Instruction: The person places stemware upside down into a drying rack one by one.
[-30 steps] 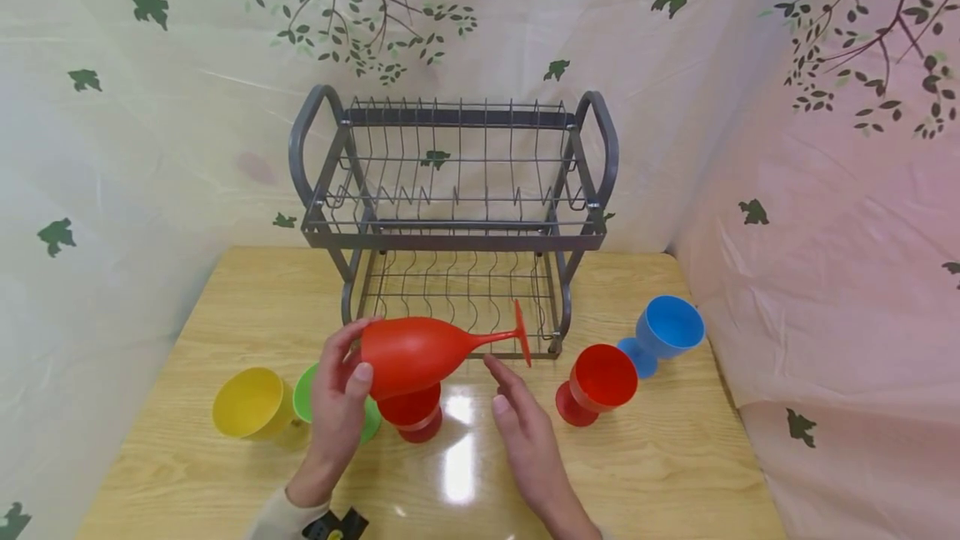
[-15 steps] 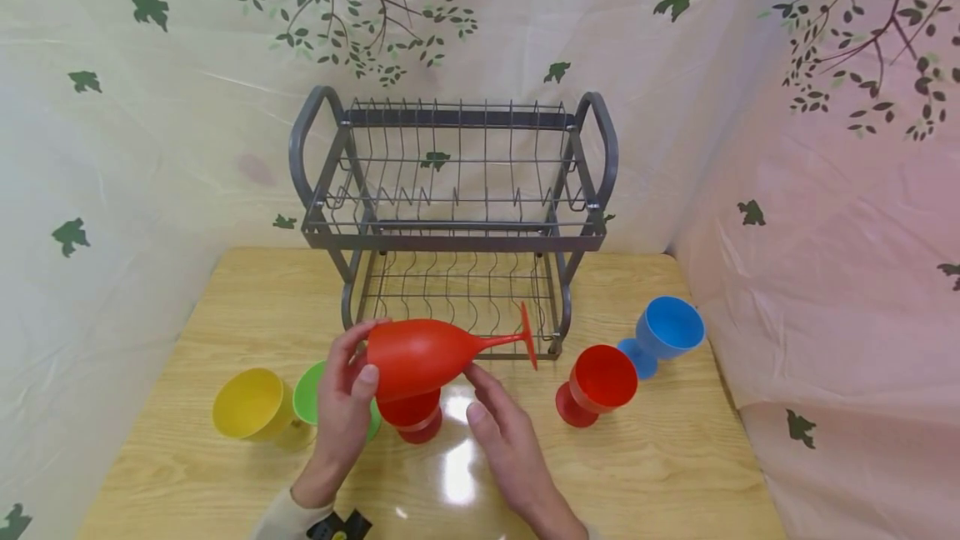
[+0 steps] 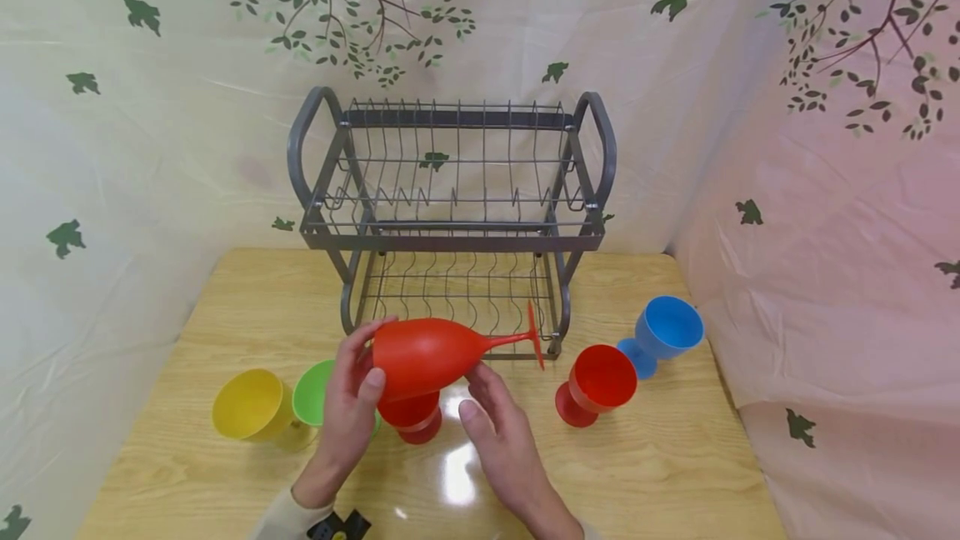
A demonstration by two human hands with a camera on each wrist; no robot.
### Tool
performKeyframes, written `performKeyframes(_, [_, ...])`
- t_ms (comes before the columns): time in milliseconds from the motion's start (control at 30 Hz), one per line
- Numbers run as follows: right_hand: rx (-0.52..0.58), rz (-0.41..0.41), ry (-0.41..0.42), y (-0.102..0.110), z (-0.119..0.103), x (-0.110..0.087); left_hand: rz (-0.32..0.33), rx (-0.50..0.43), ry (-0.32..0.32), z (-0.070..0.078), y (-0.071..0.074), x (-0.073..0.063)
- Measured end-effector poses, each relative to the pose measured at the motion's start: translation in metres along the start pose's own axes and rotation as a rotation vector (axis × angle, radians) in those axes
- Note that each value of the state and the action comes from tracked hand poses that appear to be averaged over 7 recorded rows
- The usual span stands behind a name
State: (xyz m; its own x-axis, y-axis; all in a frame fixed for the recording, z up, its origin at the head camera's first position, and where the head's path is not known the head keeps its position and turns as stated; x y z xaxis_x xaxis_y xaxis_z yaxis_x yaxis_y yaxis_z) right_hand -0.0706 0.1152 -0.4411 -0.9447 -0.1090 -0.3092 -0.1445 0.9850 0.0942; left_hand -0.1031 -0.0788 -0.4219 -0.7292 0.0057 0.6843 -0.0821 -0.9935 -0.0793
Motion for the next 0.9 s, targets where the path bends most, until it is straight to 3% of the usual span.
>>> performKeyframes(400, [0.092, 0.015, 0.100, -0.002, -0.015, 0.001, -0.069, -0.002, -0.046, 0.002, -0.006, 0.001])
performKeyframes(633, [0.162, 0.054, 0.068, 0.001, -0.013, 0.006, -0.106, 0.022, -0.056, 0.004, -0.010, 0.000])
performKeyframes(900, [0.178, 0.097, 0.099, 0.004, -0.017, 0.009, -0.116, 0.050, -0.062, 0.004, -0.012, -0.002])
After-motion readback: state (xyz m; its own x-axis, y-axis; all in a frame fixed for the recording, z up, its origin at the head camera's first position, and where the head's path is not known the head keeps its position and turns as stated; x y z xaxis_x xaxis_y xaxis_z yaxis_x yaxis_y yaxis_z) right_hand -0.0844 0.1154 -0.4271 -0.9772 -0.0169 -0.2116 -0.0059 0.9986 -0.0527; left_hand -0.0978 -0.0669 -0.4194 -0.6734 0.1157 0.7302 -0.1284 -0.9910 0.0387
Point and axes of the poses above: each hand's wrist, its own x-axis towards the middle knuckle, its own y-axis out of the back of the hand, z = x × y, the point moved 7 cm from there along x, towards the middle knuckle, and after that the axes turned 15 degrees about -y, right-handed, at the moved point
